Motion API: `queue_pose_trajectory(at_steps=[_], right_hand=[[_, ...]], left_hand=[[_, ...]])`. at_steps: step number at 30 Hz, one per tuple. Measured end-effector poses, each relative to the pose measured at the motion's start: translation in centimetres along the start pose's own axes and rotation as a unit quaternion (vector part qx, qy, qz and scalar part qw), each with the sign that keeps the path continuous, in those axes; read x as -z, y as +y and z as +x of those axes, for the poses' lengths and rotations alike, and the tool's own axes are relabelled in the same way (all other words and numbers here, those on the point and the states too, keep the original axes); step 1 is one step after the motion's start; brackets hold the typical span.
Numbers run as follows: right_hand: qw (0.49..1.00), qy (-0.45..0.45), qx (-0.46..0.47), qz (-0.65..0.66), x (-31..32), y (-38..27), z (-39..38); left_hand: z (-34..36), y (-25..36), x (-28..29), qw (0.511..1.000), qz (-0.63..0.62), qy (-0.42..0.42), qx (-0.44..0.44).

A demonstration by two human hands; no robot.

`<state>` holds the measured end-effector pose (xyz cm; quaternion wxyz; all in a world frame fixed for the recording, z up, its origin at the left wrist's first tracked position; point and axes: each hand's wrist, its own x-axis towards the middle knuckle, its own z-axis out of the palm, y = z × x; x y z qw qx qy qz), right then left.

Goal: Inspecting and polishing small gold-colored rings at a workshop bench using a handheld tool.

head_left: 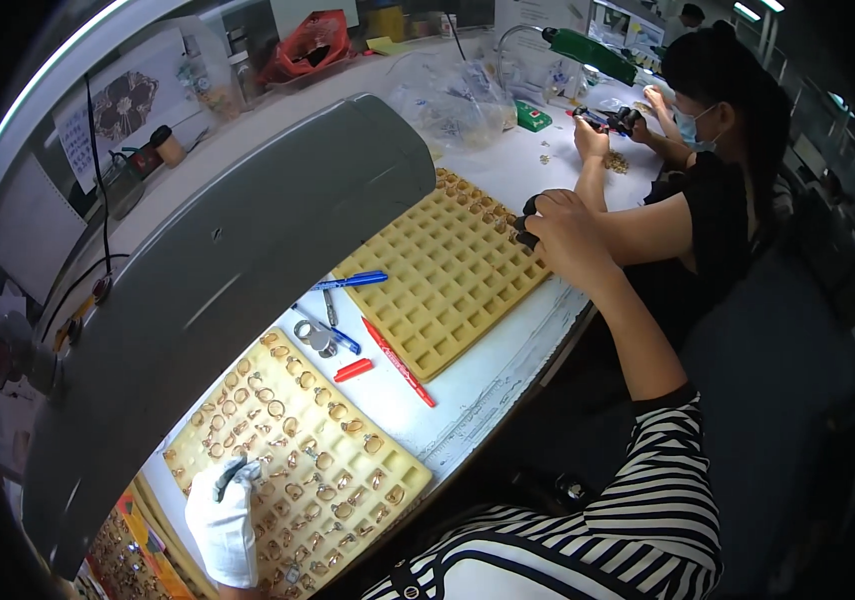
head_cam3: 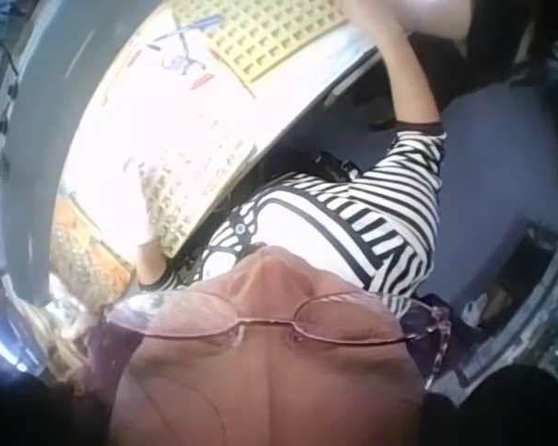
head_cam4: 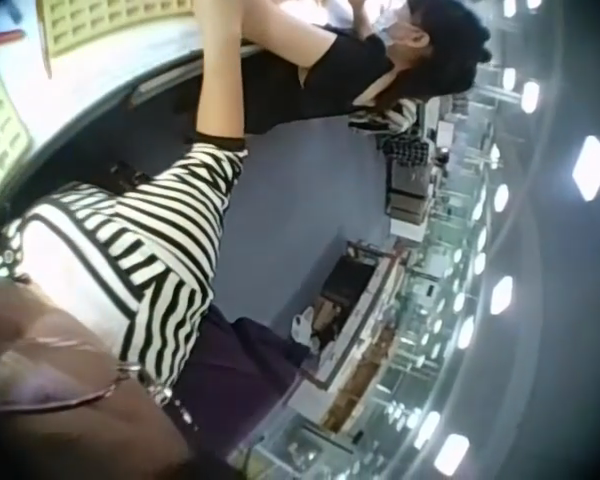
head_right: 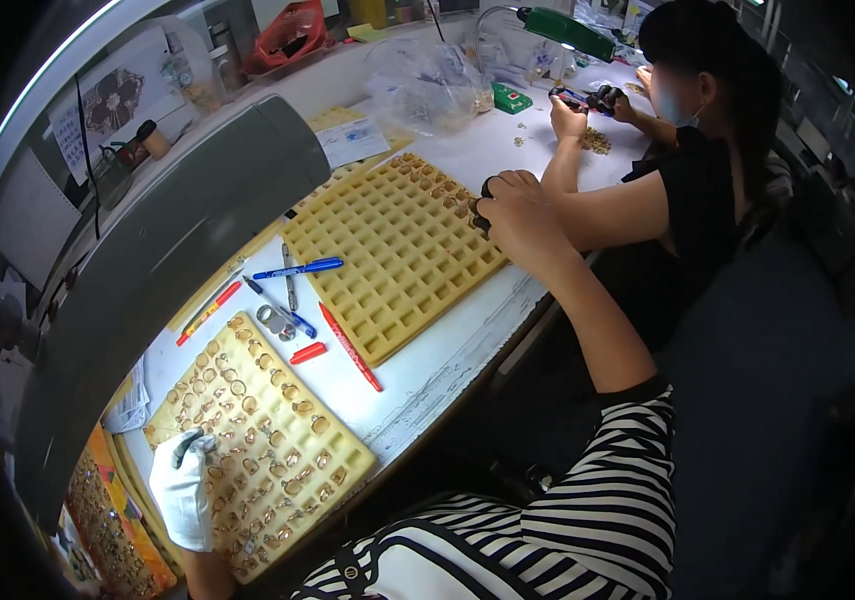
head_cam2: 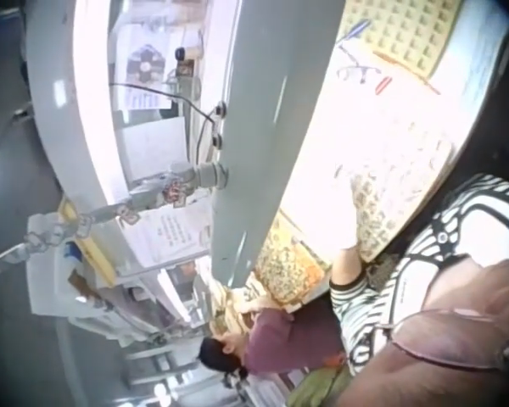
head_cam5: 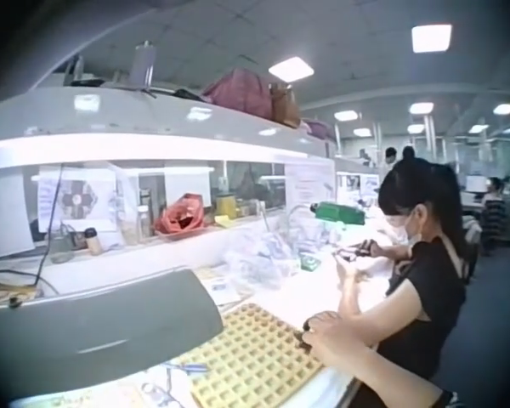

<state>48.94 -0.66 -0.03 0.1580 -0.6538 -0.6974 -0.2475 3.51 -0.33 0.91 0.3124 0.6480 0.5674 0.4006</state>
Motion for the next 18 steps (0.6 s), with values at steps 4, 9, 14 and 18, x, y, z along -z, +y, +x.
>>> queue_pose_trajectory(at_steps=[4, 9, 14, 18], right_hand=[[0.999, -0.040, 0.005, 0.010, -0.4, 0.9, -0.8], [0.995, -0.099, 0.008, -0.027, -0.5, -1.2, 0.3], [0.998, -0.047, 0.016, -0.025, 2.0, -6.7, 2.6], [0.965, 0.029, 0.191, 0.177, 2.8, -16.2, 5.8]], left_hand=[[0.6, -0.4, 0.6, 0.999, -0.033, 0.020, 0.022], [0.7, -1.5, 2.7, 0.995, -0.083, 0.058, 0.008], [2.5, -4.1, 4.4, 0.948, -0.293, 0.117, -0.053], [2.4, -6.8, 6.5, 0.941, -0.255, 0.144, -0.171]])
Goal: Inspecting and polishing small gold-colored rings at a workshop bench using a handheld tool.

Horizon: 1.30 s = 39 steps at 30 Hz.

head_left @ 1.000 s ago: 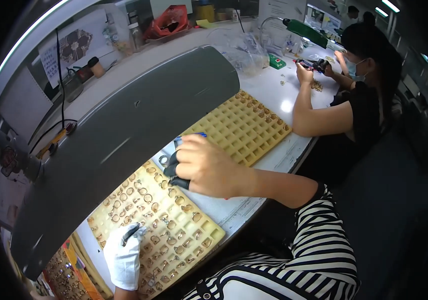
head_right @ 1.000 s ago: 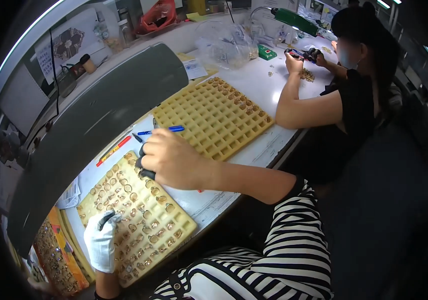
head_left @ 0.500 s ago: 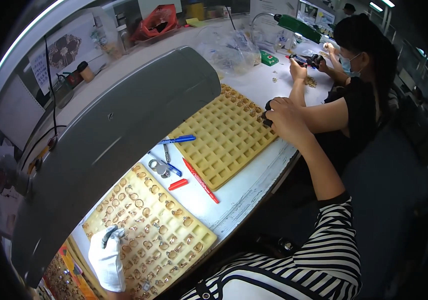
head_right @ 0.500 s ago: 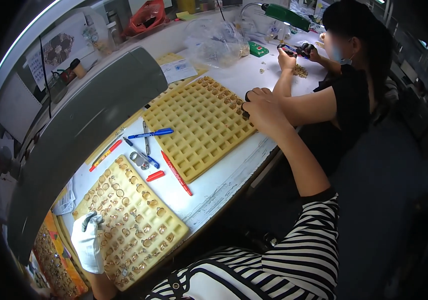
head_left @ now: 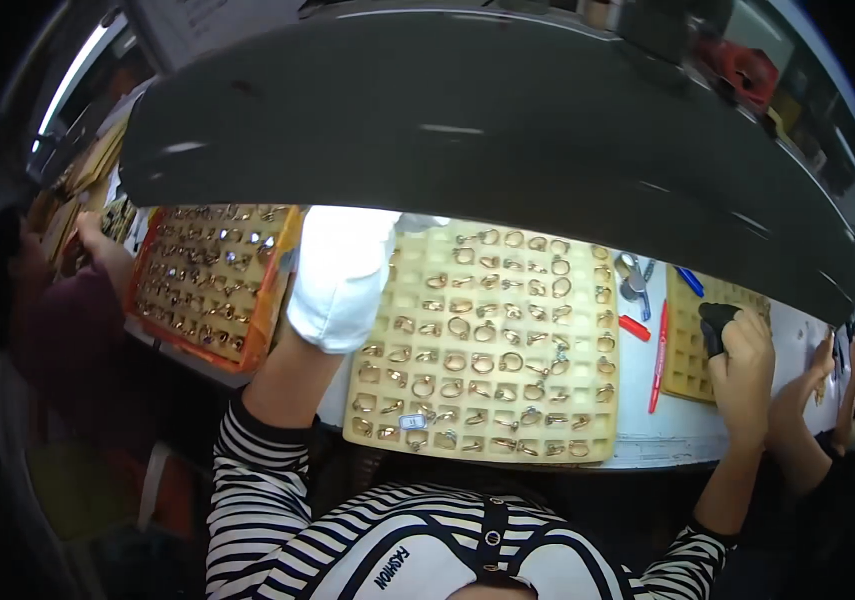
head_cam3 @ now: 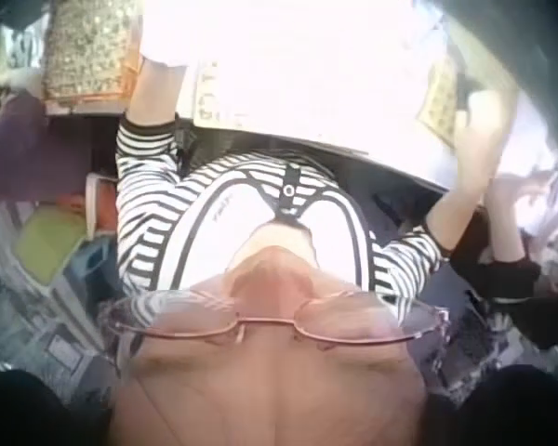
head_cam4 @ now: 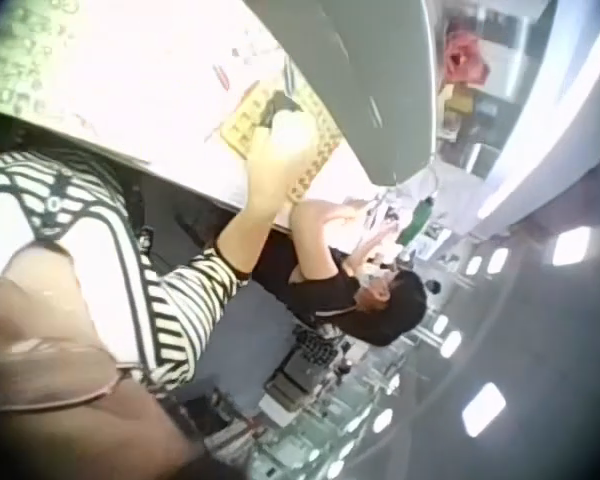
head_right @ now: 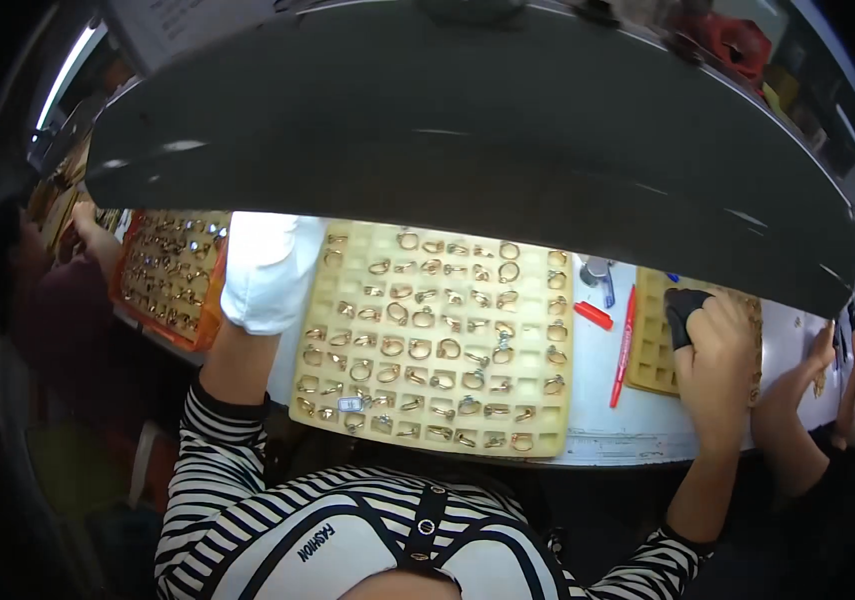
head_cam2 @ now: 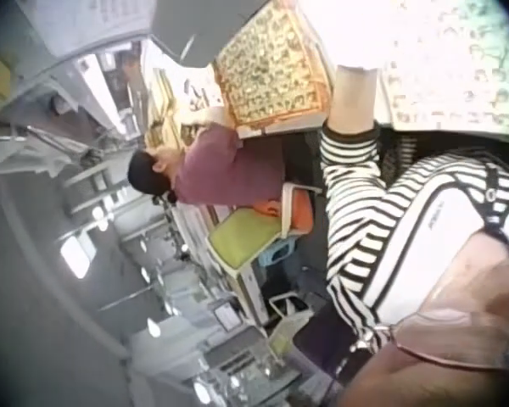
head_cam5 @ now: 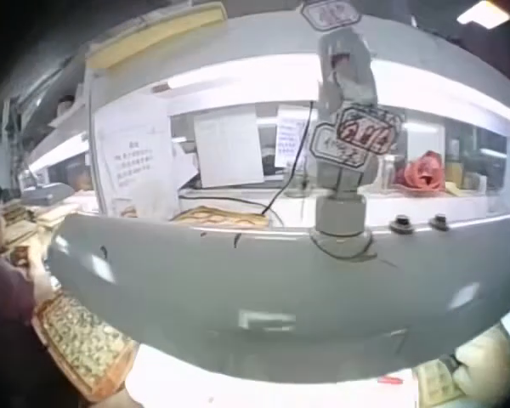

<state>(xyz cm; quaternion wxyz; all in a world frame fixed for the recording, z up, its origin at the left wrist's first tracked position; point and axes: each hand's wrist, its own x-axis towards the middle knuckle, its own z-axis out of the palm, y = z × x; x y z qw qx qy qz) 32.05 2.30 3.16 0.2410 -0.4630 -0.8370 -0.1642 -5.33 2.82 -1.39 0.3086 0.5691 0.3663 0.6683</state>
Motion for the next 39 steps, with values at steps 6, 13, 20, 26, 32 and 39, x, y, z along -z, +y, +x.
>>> queue_pose_trajectory(at_steps=[6, 13, 20, 26, 32, 39], right_hand=[[0.929, -0.067, 0.271, 0.242, -4.5, -10.8, 6.7], [0.917, -0.121, 0.297, 0.236, -8.5, -18.0, 9.5], [0.897, -0.131, 0.276, 0.320, -8.3, -17.1, 10.2], [0.867, -0.226, 0.040, 0.441, -5.5, -11.7, 8.4], [0.855, -0.226, -0.028, 0.466, -4.4, -8.8, 6.0], [0.937, 0.076, 0.221, 0.261, -6.0, -8.2, 6.1]], left_hand=[[0.7, 1.9, -1.1, 1.000, -0.011, -0.013, -0.012], [0.0, -1.7, -0.1, 0.956, 0.256, 0.006, -0.145], [-0.1, -0.7, -0.6, 0.997, 0.054, 0.050, 0.012], [-0.5, 1.0, -2.4, 0.952, 0.245, -0.164, 0.083], [-1.5, 3.6, -5.2, 0.931, 0.167, -0.249, 0.210], [-2.2, 2.8, -5.3, 0.871, 0.362, -0.332, -0.038]])
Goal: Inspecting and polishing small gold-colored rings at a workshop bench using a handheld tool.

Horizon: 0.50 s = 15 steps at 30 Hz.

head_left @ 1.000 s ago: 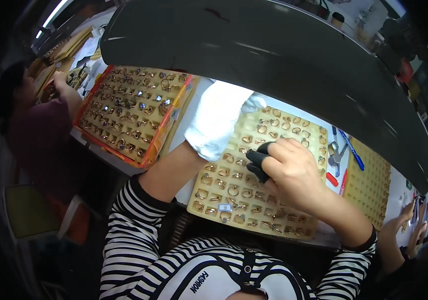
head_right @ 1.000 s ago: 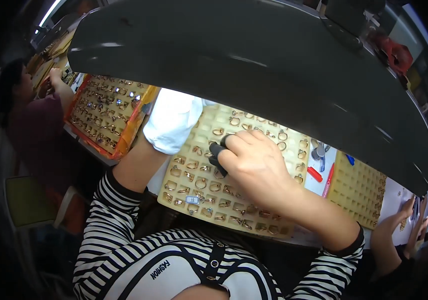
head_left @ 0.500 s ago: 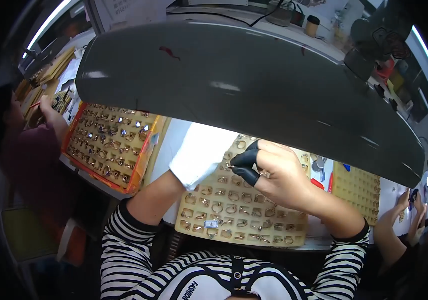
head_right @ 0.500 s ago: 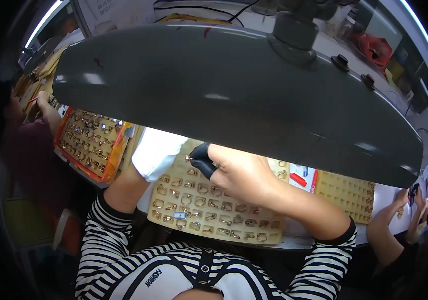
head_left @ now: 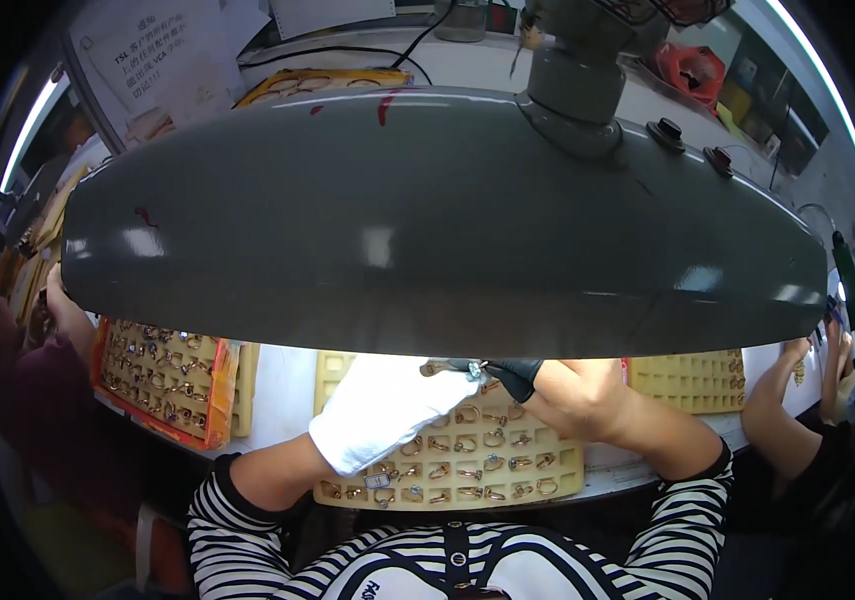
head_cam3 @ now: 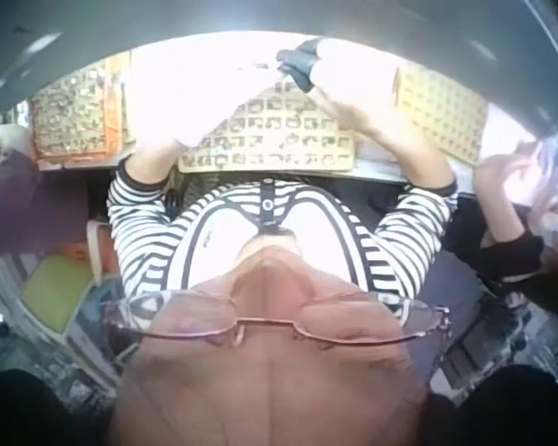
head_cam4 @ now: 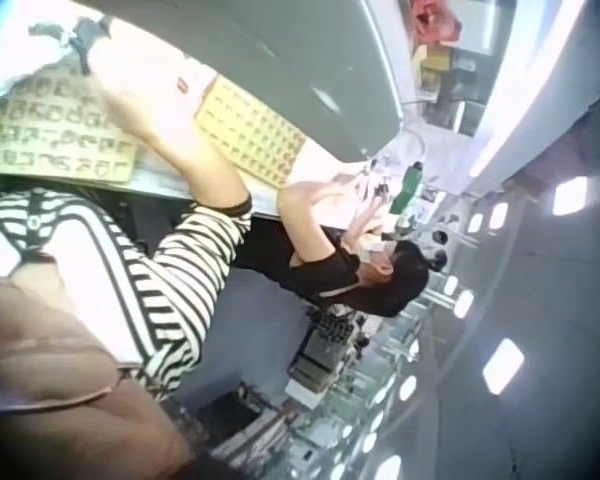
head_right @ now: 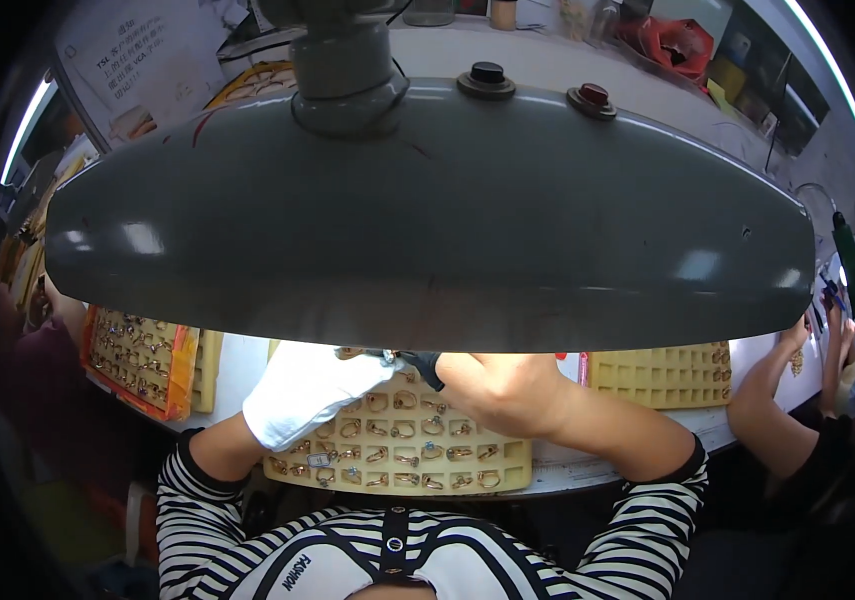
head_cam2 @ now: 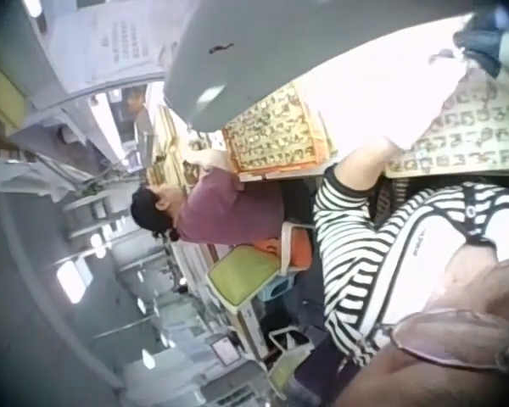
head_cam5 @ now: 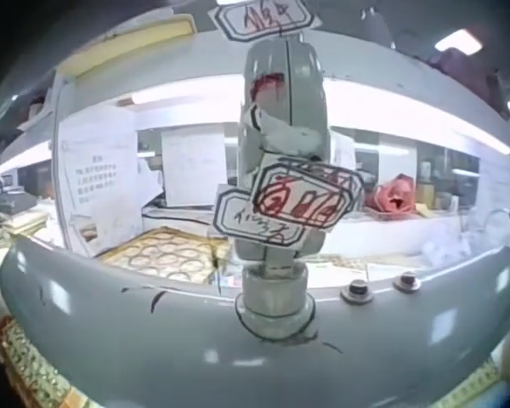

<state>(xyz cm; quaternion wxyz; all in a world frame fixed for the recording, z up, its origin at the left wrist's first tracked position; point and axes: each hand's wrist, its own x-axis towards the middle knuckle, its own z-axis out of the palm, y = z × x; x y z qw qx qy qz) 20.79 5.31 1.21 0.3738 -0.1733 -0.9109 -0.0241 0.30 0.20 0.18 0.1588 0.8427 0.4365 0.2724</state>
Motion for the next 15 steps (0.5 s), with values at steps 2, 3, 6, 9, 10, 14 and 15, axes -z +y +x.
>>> queue_pose_trajectory(at_steps=[2, 3, 6, 9, 10, 14, 15], right_hand=[[0.997, -0.008, 0.056, -0.057, 0.5, -0.5, 0.5], [0.995, -0.045, 0.071, -0.049, 0.8, -0.6, 0.5], [0.995, -0.059, 0.048, -0.058, 0.1, -0.2, -0.3], [0.997, -0.041, 0.036, -0.056, -0.5, 0.0, -0.9], [0.998, -0.042, 0.019, -0.039, -0.4, -0.2, -0.7], [0.992, -0.067, -0.092, 0.055, -0.6, -0.7, -0.6], [0.979, -0.090, -0.143, 0.114, -0.7, -0.8, -0.7]], left_hand=[[-0.4, -0.4, -0.7, 1.000, 0.010, 0.013, -0.017], [-0.6, -0.4, -0.7, 0.999, 0.035, -0.009, -0.015], [-0.5, -0.1, -0.9, 0.999, 0.034, 0.026, -0.030], [-0.4, -0.3, -0.8, 0.998, 0.048, -0.023, -0.028], [-0.2, 0.0, -0.5, 0.986, -0.001, -0.118, 0.118], [-0.1, 0.7, 0.1, 0.984, 0.040, -0.138, 0.105], [-0.3, 0.7, -0.3, 0.988, 0.103, -0.105, 0.050]])
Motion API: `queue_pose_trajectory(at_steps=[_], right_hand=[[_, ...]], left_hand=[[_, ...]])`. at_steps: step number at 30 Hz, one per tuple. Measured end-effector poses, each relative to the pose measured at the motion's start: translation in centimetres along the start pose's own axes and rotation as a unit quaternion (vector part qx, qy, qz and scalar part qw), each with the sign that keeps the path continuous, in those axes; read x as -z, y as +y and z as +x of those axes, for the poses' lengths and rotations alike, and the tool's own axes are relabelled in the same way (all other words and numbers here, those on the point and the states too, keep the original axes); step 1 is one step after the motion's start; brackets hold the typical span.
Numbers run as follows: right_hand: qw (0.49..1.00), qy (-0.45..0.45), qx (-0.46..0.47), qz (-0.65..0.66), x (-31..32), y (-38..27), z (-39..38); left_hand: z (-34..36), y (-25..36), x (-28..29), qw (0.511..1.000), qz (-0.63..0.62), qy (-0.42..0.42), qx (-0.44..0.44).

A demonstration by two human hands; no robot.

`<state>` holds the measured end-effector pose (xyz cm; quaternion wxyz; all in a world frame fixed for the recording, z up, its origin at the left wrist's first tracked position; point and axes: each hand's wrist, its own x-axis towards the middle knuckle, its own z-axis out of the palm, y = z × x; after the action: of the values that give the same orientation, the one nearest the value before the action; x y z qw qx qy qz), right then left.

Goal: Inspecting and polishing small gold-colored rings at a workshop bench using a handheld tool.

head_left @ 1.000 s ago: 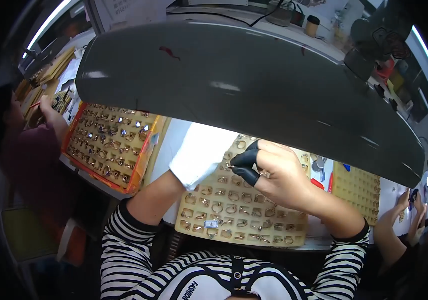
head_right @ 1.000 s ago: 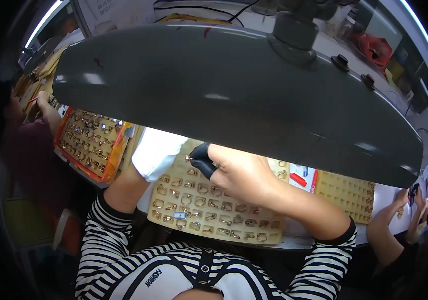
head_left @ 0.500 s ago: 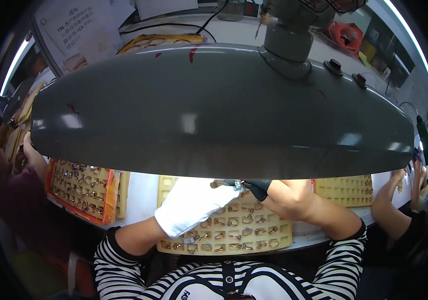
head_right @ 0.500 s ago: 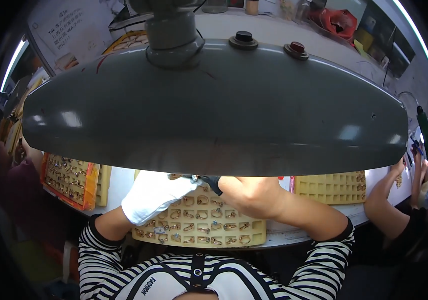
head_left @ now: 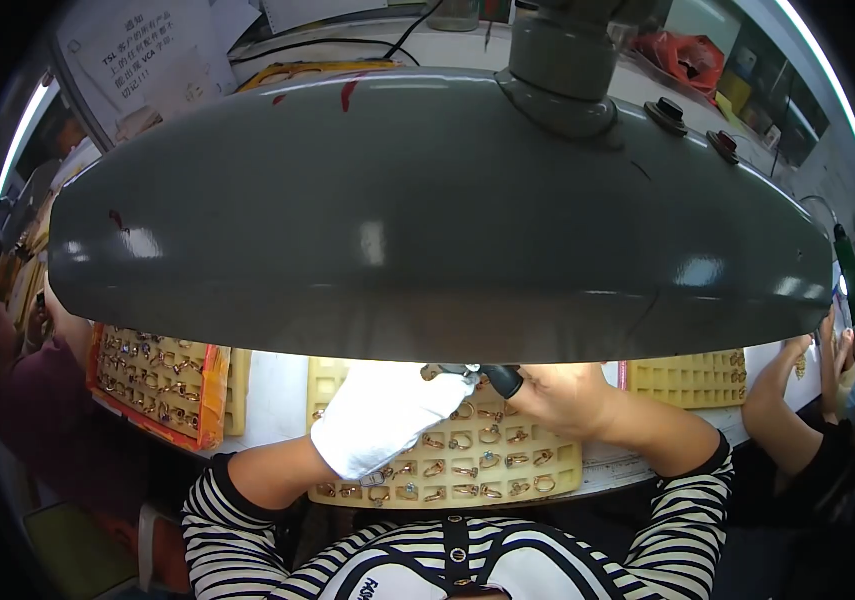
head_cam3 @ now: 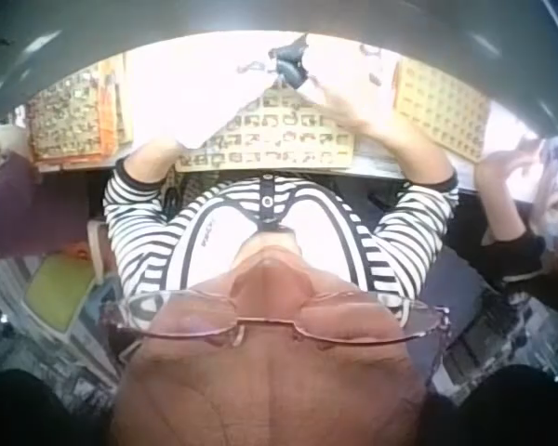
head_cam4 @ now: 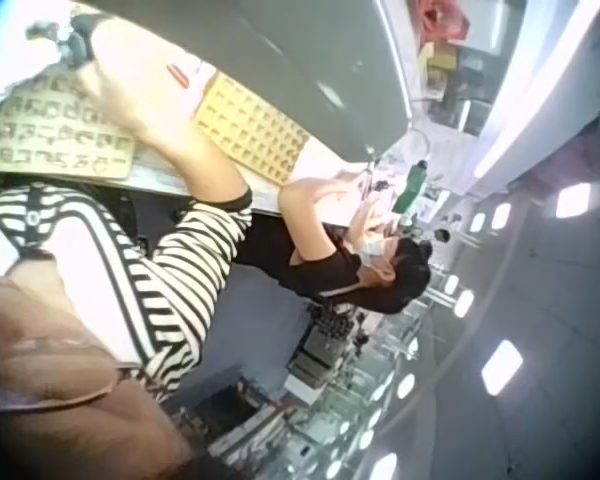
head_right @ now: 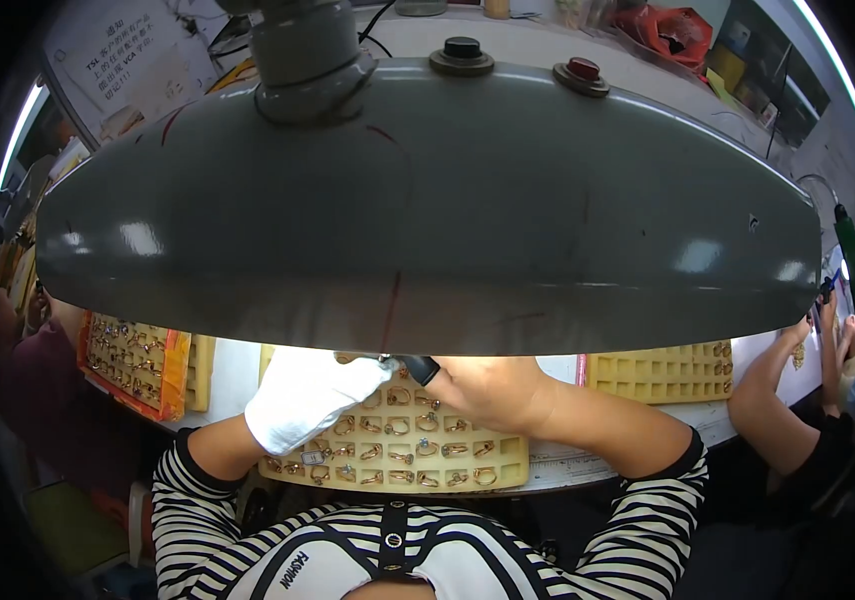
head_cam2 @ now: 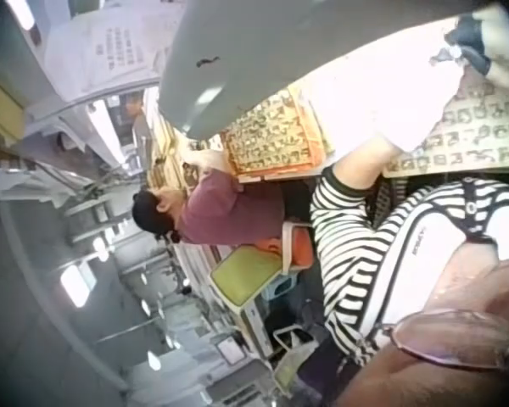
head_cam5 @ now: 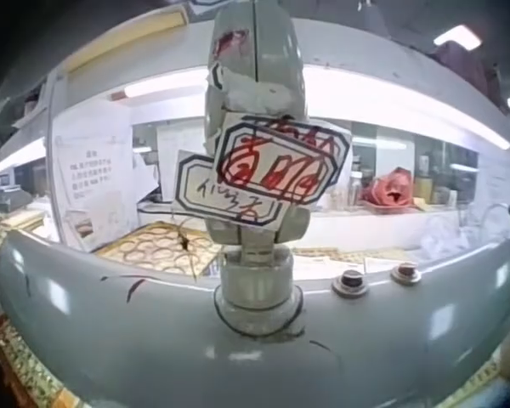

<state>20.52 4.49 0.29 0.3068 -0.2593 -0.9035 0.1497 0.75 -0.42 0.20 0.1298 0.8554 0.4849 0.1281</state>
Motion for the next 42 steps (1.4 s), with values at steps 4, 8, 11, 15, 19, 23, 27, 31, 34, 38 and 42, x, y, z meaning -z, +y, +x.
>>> queue_pose_trajectory(at_steps=[4, 8, 11, 15, 19, 23, 27, 31, 34, 38, 42], right_hand=[[0.915, -0.140, -0.267, 0.267, 0.7, -0.3, 0.1], [0.968, -0.058, -0.151, 0.194, -0.3, 0.7, -0.2], [0.982, 0.108, 0.101, -0.121, 0.0, 0.3, 0.2], [0.971, 0.073, 0.181, -0.141, 0.5, 0.4, 0.4], [0.999, 0.030, 0.039, -0.013, 0.2, 0.6, -0.3], [0.967, -0.081, -0.158, 0.180, 0.1, 0.6, -0.4], [0.910, -0.148, -0.257, 0.290, 0.9, 0.4, -0.4], [0.880, -0.255, -0.317, 0.245, 0.9, 1.2, -0.7], [0.826, -0.173, -0.372, 0.387, 0.8, 0.4, -0.5], [0.844, -0.118, -0.317, 0.415, 1.0, 0.2, -0.2], [0.787, -0.108, -0.359, 0.490, 0.7, 0.8, 0.2]], left_hand=[[-0.2, -0.1, 0.1, 0.998, 0.024, 0.032, -0.051], [-0.1, -0.4, -0.2, 0.996, 0.014, 0.047, -0.072], [0.2, -0.8, -0.7, 0.985, -0.013, 0.131, -0.113], [-0.1, -0.1, 0.2, 0.999, 0.016, -0.004, -0.033], [-0.1, -0.1, 0.4, 0.997, 0.007, 0.044, -0.058], [0.2, 0.0, 0.3, 0.992, -0.054, 0.099, -0.061], [0.2, -0.1, 0.0, 0.985, -0.080, 0.133, -0.075], [-0.5, -0.3, 0.1, 0.993, -0.073, 0.081, -0.053], [-0.8, -0.7, 0.0, 0.994, -0.086, 0.064, -0.029], [-0.2, -0.3, 0.1, 0.967, -0.223, 0.124, -0.021], [0.0, -0.7, -1.0, 0.923, -0.367, 0.114, 0.028]])
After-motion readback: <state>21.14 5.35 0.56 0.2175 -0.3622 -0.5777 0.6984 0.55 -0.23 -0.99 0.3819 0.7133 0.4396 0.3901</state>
